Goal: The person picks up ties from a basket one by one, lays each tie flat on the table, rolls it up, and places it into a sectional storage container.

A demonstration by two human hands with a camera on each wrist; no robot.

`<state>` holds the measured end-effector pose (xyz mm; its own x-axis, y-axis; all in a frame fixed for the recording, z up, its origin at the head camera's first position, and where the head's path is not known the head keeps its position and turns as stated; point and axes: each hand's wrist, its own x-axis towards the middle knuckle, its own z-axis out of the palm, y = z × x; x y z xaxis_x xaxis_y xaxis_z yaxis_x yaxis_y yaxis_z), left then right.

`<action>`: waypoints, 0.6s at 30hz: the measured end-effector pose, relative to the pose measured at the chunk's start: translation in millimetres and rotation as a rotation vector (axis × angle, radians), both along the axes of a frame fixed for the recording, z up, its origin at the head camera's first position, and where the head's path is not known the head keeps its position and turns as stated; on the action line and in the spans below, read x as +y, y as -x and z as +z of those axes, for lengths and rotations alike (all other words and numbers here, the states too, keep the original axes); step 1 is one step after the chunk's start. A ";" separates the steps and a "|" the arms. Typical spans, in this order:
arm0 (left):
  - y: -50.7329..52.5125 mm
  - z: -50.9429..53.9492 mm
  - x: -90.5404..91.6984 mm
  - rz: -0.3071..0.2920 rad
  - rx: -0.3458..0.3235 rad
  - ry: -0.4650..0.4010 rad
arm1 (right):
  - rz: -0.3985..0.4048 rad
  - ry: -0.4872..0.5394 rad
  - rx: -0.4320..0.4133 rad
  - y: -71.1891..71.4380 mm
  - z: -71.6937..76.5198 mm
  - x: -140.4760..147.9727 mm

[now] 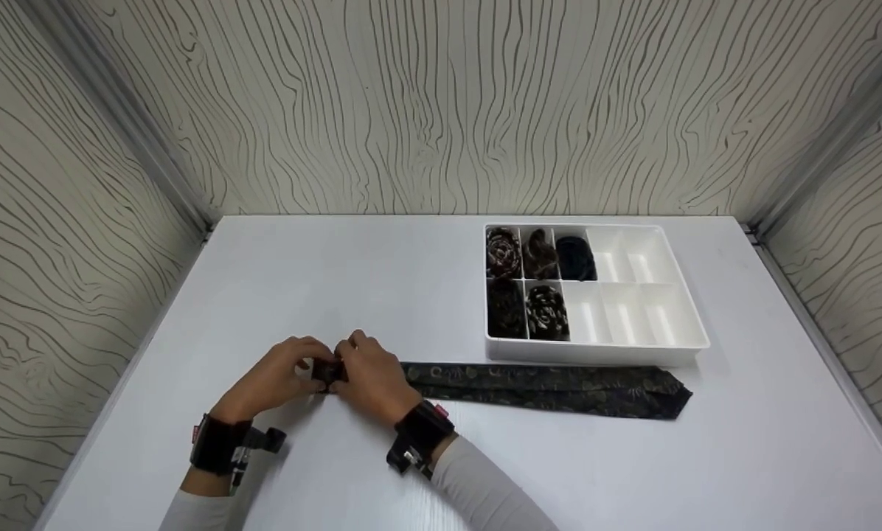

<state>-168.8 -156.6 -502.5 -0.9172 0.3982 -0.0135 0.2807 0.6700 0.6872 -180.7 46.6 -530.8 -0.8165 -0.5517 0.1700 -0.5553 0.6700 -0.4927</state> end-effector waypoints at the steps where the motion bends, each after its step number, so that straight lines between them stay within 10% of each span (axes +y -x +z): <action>1: -0.1 -0.9 0.2 -0.003 -0.002 -0.001 | -0.008 -0.007 0.010 -0.4 -0.8 0.7; 18: -2.8 -2.9 10.3 -0.084 0.063 -0.014 | -0.013 -0.018 -0.052 -7.0 3.3 11.8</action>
